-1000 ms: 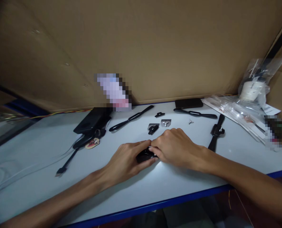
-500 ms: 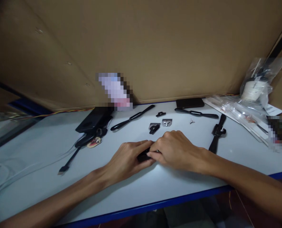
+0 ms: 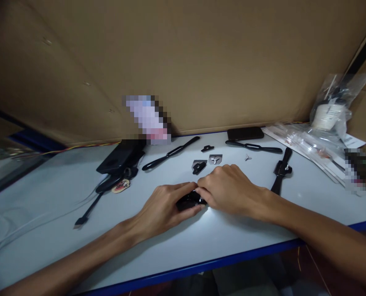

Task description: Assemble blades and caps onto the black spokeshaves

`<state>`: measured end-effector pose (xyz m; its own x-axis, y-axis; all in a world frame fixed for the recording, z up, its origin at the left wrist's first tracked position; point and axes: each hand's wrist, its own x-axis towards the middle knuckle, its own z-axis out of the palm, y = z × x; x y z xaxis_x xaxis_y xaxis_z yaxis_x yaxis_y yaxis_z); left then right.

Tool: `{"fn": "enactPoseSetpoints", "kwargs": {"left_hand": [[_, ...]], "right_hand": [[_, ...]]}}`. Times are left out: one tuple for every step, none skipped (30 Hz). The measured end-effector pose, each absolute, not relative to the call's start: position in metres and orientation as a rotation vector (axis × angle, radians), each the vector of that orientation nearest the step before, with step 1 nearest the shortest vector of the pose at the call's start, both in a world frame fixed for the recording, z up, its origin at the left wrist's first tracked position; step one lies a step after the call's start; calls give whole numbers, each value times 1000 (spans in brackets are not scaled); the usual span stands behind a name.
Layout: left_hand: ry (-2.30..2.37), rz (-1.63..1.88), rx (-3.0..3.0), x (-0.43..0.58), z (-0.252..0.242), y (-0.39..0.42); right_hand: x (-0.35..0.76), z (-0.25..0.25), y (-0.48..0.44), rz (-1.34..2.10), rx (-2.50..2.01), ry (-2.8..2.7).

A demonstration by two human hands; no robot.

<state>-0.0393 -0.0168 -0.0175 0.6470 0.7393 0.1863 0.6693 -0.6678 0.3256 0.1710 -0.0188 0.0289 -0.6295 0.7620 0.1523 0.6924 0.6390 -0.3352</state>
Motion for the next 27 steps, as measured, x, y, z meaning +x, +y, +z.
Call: {"fn": "enactPoseSetpoints", "kwargs": {"left_hand": [[1149,444,2637,-40,-17,-17],[1148,439,2635,-40,-17,-17],[1144,435,2633,-40,-17,-17],[1141,431,2631,-40,-17,-17],[1137,431,2631,-40,-16,-17],[1133,431,2631,-40,-16,-17],[1131,429,2632,-40,-16,-17],[1129,429,2633,-40,-16,-17],[1127,431,2634,-40,-16,-17],[1125,431,2634,-40,-16,-17],[1127,431,2632,-40,-16,-17],[1129,431,2629,-39,-16,-17],[1131,431,2627,-39,-16,-17],[1130,431,2626,-39,-16,-17],[1131,430,2624,-39,-15,-17],[1133,432,2623,-39,-15,-17],[1137,433,2619,-38,-15,-18],[1139,434,2615,-38,-14,-18],[1142,434,2608,-38,-14,-18],[1142,435,2602,-37,-14,-18],[1141,436,2596,-37,-13,-18],[1139,437,2591,-37,-13,-18],[1138,436,2587,-37,-14,-18],[1139,436,2586,-37,-14,-18],[1141,436,2586,-37,-14,-18],[1142,435,2587,-38,-14,-17],[1142,434,2589,-38,-15,-17]], "right_hand": [[171,28,-18,380,-1160,-2568],[172,28,-18,403,-1150,-2558],[172,27,-17,420,-1144,-2555],[172,27,-17,428,-1141,-2555],[173,27,-17,428,-1142,-2560],[173,27,-17,425,-1144,-2564],[173,27,-17,421,-1150,-2569],[173,27,-17,416,-1159,-2573],[173,27,-18,413,-1171,-2575],[173,27,-18,412,-1187,-2575],[172,27,-18,417,-1203,-2576],[172,27,-18,428,-1217,-2576],[172,27,-19,448,-1225,-2573],[171,27,-19,473,-1229,-2566],[171,27,-20,512,-1224,-2555],[170,27,-20,567,-1210,-2540],[170,27,-21,636,-1190,-2523],[169,28,-21,705,-1168,-2505],[168,28,-22,762,-1146,-2492],[168,27,-22,788,-1130,-2486],[168,27,-23,778,-1121,-2490],[167,26,-23,735,-1123,-2502],[167,26,-23,674,-1130,-2517],[167,25,-23,604,-1147,-2527],[167,25,-23,536,-1170,-2536],[168,24,-22,477,-1197,-2541],[168,24,-22,431,-1222,-2546]]}}
